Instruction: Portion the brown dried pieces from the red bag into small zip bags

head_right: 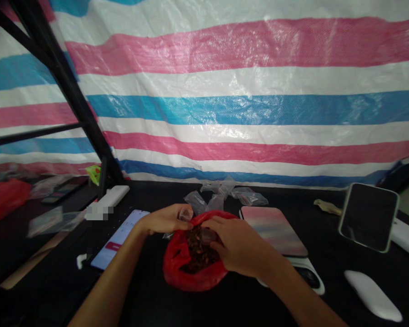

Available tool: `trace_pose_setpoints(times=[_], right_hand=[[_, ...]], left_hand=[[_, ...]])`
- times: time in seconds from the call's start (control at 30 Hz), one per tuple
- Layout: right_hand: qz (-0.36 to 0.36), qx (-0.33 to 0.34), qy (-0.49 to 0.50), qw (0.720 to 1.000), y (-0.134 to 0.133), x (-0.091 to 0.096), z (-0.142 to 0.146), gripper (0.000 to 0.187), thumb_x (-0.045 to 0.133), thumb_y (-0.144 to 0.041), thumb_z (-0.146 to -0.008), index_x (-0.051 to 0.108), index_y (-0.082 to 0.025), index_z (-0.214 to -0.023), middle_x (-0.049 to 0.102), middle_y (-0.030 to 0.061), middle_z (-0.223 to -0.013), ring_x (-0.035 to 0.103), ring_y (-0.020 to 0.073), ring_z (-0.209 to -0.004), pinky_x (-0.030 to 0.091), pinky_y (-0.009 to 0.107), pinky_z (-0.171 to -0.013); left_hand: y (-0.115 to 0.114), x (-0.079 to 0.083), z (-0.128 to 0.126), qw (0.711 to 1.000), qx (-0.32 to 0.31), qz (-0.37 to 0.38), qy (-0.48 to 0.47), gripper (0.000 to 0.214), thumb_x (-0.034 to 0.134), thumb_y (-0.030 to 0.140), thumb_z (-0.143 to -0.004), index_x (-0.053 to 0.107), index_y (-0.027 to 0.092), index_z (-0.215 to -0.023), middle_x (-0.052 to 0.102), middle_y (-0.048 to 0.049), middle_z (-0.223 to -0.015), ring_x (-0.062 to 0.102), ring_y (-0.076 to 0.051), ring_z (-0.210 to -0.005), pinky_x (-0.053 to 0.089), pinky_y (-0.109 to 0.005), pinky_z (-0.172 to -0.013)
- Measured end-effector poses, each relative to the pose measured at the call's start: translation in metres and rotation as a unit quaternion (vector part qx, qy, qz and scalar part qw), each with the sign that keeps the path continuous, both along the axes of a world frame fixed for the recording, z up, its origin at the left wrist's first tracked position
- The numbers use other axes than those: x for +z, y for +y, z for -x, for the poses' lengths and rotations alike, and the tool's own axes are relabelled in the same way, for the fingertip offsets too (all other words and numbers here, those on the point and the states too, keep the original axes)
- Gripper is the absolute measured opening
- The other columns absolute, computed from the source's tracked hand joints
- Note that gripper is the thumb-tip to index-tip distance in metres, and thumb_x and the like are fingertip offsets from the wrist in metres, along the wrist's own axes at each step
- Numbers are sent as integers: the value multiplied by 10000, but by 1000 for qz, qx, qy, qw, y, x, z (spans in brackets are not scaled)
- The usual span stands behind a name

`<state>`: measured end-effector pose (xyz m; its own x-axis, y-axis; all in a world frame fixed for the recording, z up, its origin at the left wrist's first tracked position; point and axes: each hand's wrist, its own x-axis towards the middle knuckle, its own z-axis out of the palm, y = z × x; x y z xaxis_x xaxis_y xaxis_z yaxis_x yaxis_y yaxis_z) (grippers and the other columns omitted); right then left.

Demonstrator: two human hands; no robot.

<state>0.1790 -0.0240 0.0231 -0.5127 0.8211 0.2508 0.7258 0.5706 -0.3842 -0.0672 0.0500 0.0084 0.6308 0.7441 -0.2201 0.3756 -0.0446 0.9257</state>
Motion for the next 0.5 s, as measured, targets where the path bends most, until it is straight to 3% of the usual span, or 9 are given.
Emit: trace_pose_setpoints(times=[0.1,0.3,0.5], right_hand=[[18,3,-35,999,-1,-3,4,333,606,-194,-880,705,-277,-1187,766,63,-1147,723,251,-973,533,355,-848],[18,-70,-110,991,-6,1,5,342,607,-163,-819,690,-267,-1134,740,66,-1160,721,257,-834,481,354,-690],[50,-44,-54,996,-1,-8,7,319,638,-257,-883,668,-277,-1200,748,43,-1156,716,272,-957,491,370,-775]], left_hand=[[2,-1,-6,999,23,-9,-34,250,745,308,-765,546,183,-850,538,61,-705,477,-90,-607,350,-209,-560],[3,-9,-8,998,37,-23,-46,316,731,420,-814,532,182,-874,505,61,-709,422,-79,-589,318,-210,-542],[3,-13,-12,997,63,-6,-42,318,701,461,-845,574,174,-894,499,56,-706,414,-81,-588,310,-210,-543]])
